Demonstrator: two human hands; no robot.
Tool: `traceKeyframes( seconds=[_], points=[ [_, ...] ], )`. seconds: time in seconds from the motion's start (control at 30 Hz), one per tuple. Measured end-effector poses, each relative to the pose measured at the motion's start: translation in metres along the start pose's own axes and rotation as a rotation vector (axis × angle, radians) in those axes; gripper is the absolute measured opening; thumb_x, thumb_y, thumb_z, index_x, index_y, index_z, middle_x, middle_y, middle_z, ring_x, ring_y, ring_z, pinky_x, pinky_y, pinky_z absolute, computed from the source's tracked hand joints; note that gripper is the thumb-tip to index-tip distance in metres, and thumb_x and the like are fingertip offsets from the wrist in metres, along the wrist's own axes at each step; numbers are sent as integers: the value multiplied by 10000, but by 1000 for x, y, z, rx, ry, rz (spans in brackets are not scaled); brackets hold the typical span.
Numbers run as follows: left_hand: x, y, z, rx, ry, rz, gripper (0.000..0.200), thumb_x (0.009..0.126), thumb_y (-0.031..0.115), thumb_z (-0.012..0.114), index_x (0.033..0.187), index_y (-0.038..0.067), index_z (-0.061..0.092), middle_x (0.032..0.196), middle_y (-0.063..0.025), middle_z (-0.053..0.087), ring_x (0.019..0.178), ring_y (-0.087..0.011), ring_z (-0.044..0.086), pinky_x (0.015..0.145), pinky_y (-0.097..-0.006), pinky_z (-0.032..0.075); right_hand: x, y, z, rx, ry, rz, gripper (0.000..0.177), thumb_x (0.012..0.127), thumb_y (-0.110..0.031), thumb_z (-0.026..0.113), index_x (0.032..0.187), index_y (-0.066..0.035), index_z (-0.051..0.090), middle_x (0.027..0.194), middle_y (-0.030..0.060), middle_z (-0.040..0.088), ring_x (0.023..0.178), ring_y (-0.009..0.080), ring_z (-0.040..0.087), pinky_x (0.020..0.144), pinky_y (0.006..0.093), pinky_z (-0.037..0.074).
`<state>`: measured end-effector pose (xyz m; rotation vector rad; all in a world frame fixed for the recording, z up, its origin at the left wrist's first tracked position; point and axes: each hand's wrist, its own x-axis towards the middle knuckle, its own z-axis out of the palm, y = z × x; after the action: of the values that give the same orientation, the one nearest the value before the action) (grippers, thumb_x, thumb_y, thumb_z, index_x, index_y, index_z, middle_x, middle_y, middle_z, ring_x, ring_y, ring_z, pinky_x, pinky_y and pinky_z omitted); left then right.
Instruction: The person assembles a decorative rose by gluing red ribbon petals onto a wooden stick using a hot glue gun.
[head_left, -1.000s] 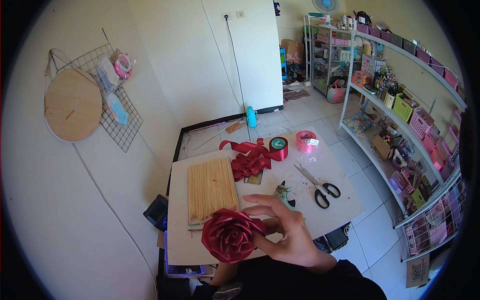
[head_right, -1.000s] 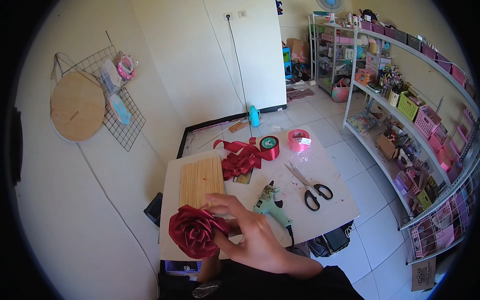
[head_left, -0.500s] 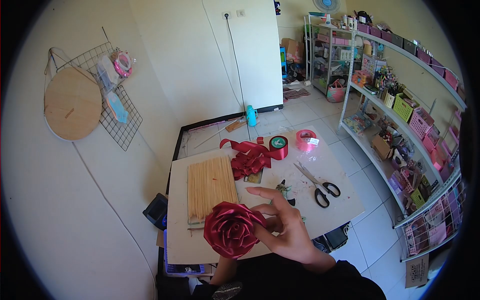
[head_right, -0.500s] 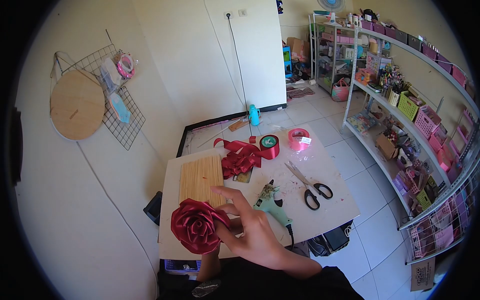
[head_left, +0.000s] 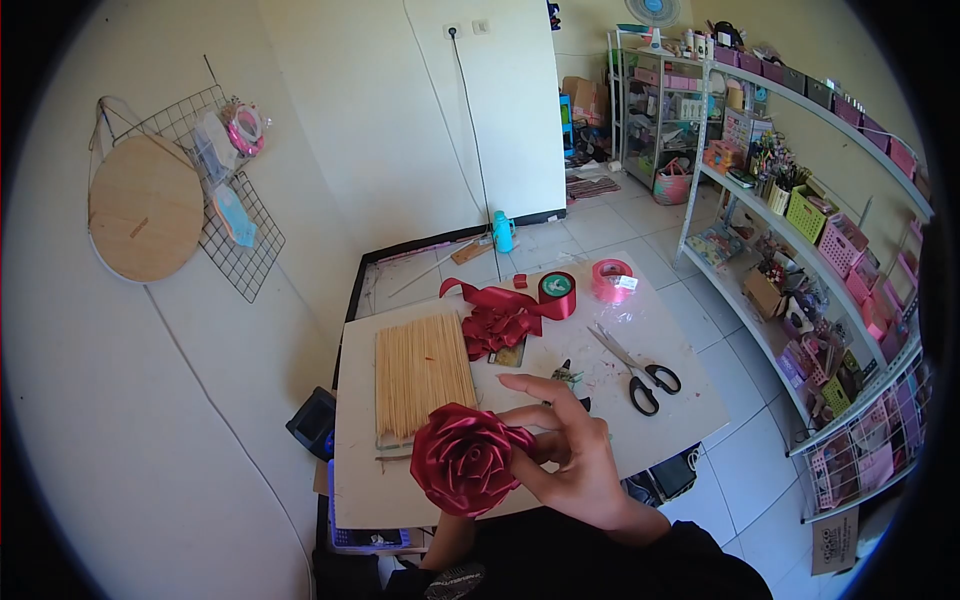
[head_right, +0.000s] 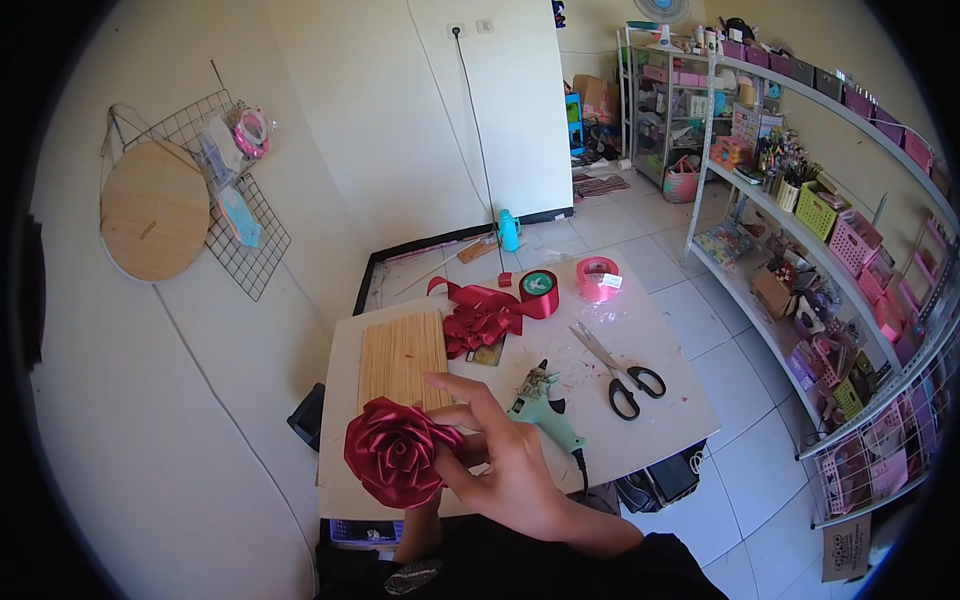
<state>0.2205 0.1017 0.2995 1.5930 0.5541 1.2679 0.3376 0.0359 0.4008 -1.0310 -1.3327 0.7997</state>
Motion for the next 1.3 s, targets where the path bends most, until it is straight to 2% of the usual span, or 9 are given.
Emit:
traceKeyframes(
  seconds=[0.33,0.5,0.63,1.0,1.3],
  points=[
    [-1,0,0,-53,6,-19,521,758,252,605,1184,57,379,1172,-94,421,1094,-217,406,929,-349,316,0,0,0,9,3,-7,585,695,139,508,1214,-7,284,896,121,586,754,147,605,602,198,487],
    [-1,1,0,-78,7,-32,518,756,247,607,1182,55,382,1171,-95,421,1093,-218,408,927,-348,318,0,2,1,107,-47,70,599,716,131,493,1241,-17,244,950,130,565,839,126,569,598,184,479],
    [-1,2,1,-97,6,-41,515,755,243,608,1180,54,384,1171,-96,422,1092,-219,408,926,-347,320,-1,3,2,89,-52,38,599,723,128,489,1247,-19,236,958,126,562,856,115,552,588,177,476],
    [0,2,2,-160,23,-60,509,753,232,612,1174,51,390,1170,-97,423,1091,-221,411,922,-345,324,-2,-1,4,42,-68,18,582,732,126,465,1248,-9,234,967,117,552,787,98,567,513,151,429],
    [0,2,2,-207,52,-69,504,751,223,616,1169,49,396,1169,-99,423,1089,-223,413,918,-344,328,-2,4,4,27,26,-75,588,700,146,481,1229,-4,272,956,138,570,744,131,600,576,181,478]
  ],
)
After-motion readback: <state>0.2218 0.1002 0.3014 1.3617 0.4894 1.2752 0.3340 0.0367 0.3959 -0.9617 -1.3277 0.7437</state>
